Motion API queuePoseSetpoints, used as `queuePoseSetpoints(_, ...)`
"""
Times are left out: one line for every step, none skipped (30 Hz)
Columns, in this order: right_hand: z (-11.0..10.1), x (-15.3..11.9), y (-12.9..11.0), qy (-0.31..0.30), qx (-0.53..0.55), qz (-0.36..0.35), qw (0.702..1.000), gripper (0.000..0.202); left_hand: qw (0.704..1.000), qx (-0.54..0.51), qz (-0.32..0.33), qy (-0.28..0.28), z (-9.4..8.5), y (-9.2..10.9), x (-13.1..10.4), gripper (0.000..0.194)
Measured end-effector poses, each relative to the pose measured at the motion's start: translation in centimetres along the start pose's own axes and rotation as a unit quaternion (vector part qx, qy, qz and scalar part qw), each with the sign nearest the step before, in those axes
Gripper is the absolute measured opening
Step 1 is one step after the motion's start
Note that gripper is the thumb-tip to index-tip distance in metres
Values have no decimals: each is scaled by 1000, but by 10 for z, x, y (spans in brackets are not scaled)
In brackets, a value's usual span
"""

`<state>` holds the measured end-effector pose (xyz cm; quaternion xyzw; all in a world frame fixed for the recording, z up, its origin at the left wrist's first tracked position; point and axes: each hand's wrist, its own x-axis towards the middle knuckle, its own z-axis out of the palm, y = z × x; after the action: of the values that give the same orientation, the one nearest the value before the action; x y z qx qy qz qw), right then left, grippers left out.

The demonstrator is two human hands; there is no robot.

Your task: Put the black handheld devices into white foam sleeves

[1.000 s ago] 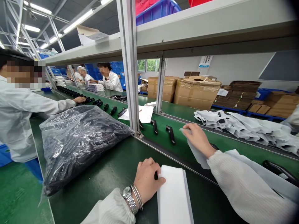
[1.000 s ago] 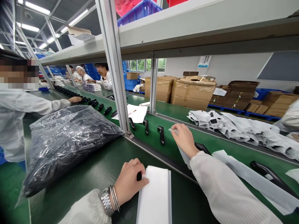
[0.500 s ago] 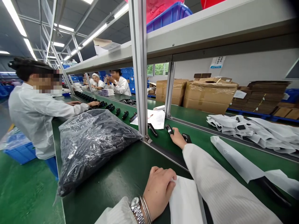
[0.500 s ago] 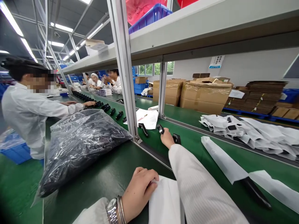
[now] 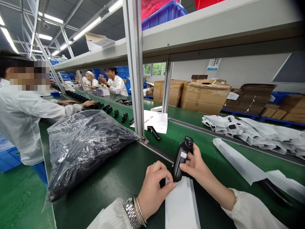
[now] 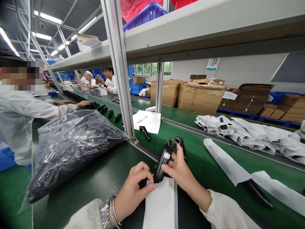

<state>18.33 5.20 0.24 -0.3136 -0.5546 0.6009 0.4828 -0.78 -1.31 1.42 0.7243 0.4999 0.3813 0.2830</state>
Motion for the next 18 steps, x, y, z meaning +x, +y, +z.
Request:
queuePoseSetpoints(3,-3,-1,-9,-14,0,1000,86,1000,-14,-1,1,-1,1,-1,11)
queuePoseSetpoints(7,-6,-1,-20,-39,-2,999,74,1000,-29,1,4,-1,2,-1,10)
queuePoseSetpoints(10,-9,-1,-31,-73,-5,997,59,999,-43,5,12,-2,3,-1,10)
queuePoseSetpoints(14,-12,-1,-49,-107,-7,993,45,998,-58,9,25,-2,3,-1,11)
queuePoseSetpoints(18,-14,0,-72,-136,-6,988,38,997,-72,10,41,-3,2,-1,12)
queuePoseSetpoints(21,-16,1,-98,-151,0,984,38,995,-84,9,59,-2,2,-1,12)
queuePoseSetpoints(24,-18,3,-126,-152,11,980,39,993,-95,4,75,-2,1,-1,13)
queuePoseSetpoints(27,-20,4,-150,-140,24,978,39,991,-106,-2,86,-1,0,-1,13)
queuePoseSetpoints(29,-21,4,-167,-123,36,978,39,989,-116,-9,92,1,0,-1,13)
queuePoseSetpoints(30,-21,4,-176,-109,46,977,39,988,-125,-14,93,2,0,-1,13)
queuePoseSetpoints(31,-21,3,-178,-98,56,978,39,987,-133,-18,92,4,0,-2,12)
queuePoseSetpoints(31,-22,2,-179,-93,64,977,39,986,-141,-20,92,4,0,-2,12)
queuePoseSetpoints(31,-23,0,-184,-89,73,976,40,985,-147,-21,93,5,0,-2,12)
queuePoseSetpoints(32,-24,-2,-193,-81,90,974,41,983,-151,-23,97,5,0,-2,12)
queuePoseSetpoints(34,-26,-4,-206,-68,113,970,42,982,-154,-25,102,4,1,-2,13)
queuePoseSetpoints(36,-28,-6,-220,-52,139,964,42,981,-156,-26,110,4,0,-1,13)
queuePoseSetpoints(39,-31,-7,-228,-36,166,959,42,980,-158,-28,117,2,0,-1,13)
queuePoseSetpoints(42,-33,-8,-228,-22,187,955,42,979,-161,-30,124,1,0,0,13)
